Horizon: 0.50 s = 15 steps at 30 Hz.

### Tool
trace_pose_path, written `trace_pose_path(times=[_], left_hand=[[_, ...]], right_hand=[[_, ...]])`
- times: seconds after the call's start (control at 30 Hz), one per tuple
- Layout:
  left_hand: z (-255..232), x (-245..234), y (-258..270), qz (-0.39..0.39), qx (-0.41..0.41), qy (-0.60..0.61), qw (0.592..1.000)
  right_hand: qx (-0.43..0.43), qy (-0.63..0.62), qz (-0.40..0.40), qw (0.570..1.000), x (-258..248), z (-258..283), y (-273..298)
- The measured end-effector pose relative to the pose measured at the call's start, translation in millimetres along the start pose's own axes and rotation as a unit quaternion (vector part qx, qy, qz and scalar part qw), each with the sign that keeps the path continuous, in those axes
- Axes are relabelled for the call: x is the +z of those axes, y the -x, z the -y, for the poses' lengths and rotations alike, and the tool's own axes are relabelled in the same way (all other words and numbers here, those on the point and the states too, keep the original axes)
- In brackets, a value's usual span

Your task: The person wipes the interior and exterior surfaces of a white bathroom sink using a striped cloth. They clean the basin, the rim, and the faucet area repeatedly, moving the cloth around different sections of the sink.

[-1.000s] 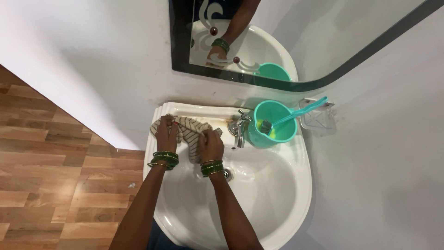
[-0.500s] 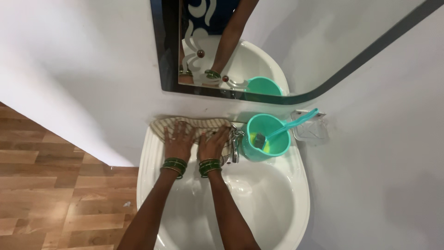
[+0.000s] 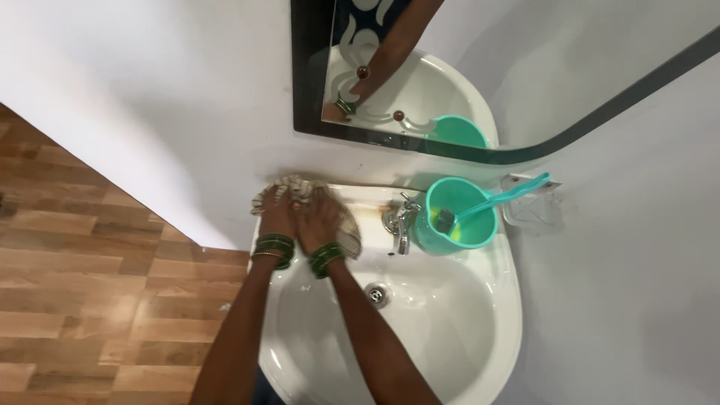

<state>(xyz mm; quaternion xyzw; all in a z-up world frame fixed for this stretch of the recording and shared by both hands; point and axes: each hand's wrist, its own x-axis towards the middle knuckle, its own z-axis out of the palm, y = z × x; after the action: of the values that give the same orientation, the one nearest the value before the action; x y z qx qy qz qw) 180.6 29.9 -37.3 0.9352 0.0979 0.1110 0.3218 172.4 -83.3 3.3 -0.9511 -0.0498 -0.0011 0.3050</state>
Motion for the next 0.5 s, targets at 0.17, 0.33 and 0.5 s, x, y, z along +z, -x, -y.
trace_pose_path(times=[0.17, 0.33, 0.5], left_hand=[[21, -22, 48, 0.06, -0.053, 0.129, 0.988], [-3, -69, 85, 0.092, -0.028, 0.067, 0.993], [-14, -75, 57, 0.181, -0.046, 0.006, 0.982]], right_hand=[[-0.141, -0.075, -0.022, 0.987, 5, -14, 21], [-0.106, 0.065, -0.08, 0.989, -32, -42, 40], [-0.071, 0.094, -0.103, 0.988, -46, -41, 24]])
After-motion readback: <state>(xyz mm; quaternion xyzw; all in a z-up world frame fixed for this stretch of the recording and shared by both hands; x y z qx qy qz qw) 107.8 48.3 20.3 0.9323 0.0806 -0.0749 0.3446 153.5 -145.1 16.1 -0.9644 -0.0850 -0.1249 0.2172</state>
